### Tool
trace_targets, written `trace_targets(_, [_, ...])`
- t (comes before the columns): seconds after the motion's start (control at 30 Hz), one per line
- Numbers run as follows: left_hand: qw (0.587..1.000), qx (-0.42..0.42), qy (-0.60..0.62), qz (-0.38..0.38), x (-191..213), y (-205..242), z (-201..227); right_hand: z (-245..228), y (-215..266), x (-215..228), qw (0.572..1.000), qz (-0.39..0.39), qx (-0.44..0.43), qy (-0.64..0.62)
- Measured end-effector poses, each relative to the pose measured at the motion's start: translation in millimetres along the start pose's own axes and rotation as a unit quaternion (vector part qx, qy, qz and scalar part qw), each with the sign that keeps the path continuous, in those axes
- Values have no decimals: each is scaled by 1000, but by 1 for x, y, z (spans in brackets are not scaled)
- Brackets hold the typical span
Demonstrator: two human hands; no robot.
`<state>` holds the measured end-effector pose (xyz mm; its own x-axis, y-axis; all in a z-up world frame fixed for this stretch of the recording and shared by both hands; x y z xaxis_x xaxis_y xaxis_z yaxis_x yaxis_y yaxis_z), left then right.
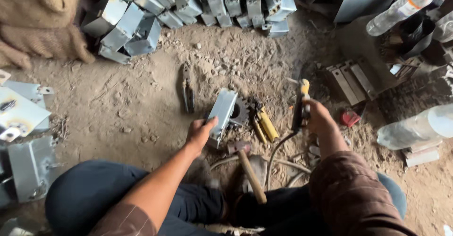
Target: The person sits on the ground and assembles metal brackets by hammering them onto a gear and welding them in place. The person uses a hammer and a welding tool to secure the parts, then places the finished assembly with others.
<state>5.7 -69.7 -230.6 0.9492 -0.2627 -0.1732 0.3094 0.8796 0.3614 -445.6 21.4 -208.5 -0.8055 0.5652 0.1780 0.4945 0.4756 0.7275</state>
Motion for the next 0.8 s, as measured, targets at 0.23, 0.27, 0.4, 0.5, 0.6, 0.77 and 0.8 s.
trace_targets(0.23, [1000,-8,-17,12,-17,-2,16,-23,137,-69,992,-71,56,-86])
trace_targets(0.27, [999,-15,-20,23,-20,1,14,-15,154,-78,986,-106,41,-118])
trace_targets(0.4, [999,-13,33,29,-15,1,12,20,211,-107,984,-119,-4,-134])
trace_targets(0.5, [996,10,87,-6,-20,-1,5,26,235,-116,984,-90,128,-90])
trace_targets(0.6, [993,34,109,-23,-13,-1,4,20,251,-132,947,-1,300,115])
trace_targets(0.77, [973,103,199,58,-19,-8,20,6,262,-157,821,98,454,332])
trace_targets(0.8, [975,109,182,68,-20,-8,27,3,260,-159,821,96,443,347])
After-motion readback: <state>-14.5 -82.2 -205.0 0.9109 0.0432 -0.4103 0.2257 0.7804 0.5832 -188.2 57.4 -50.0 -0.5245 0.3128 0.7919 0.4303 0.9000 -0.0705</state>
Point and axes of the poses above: each hand's wrist, its own y-axis away from the middle knuckle, its own x-axis out of the back of the hand, z = x × y, the point moved 4 cm from there along -y, towards the middle knuckle, and after that the axes turned 9 degrees about y, right-handed, at the moved point
